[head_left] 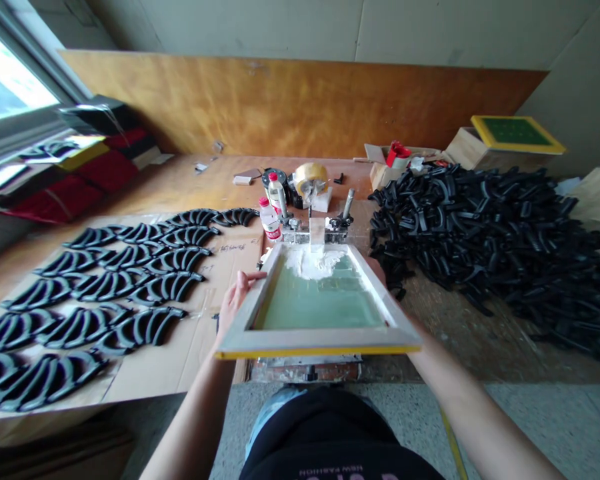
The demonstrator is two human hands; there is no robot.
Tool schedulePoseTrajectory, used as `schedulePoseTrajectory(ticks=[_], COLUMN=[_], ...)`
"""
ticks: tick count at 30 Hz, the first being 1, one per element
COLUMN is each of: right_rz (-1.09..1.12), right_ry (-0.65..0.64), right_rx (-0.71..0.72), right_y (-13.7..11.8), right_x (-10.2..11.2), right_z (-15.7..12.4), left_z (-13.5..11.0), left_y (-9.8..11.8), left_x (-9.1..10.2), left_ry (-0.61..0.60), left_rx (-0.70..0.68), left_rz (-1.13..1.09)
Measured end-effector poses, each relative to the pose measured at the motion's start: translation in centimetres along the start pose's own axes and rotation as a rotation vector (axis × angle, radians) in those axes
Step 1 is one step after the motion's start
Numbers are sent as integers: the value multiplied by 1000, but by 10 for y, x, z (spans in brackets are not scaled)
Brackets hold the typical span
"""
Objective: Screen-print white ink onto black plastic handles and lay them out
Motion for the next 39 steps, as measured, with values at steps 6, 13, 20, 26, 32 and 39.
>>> schedulePoseTrajectory(ticks=[6, 13, 20, 26, 32, 39], right_rz=[116, -101, 32, 63, 123, -8], right_ry=[126, -254, -382, -236, -234, -162], right_rx=[271, 361, 887, 762, 810, 286], right_y=[-56, -118, -148, -139, -144, -96], right_x=[21, -49, -28, -23, -20, 4], right_z=[51, 59, -26, -14, -26, 94], left_z=[-3, 11, 8, 7, -1, -13], left_y=[-113, -156, -154, -147, -128, -54], left_x=[-9, -15, -10, -11, -12, -4], left_ry=[-113, -131, -85, -91, -99, -123], left_rx=[201, 204, 233, 236, 262, 237], left_rz=[13, 57, 91, 63, 32, 27])
Point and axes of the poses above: each hand's wrist, its own z-axis towards the middle knuckle, its own x-axis out of the back of the hand, y = z × x, the point moved 10 cm from there along z, towards the middle knuckle, and after that the axes turned 6 degrees about x, right-handed, at the moved point
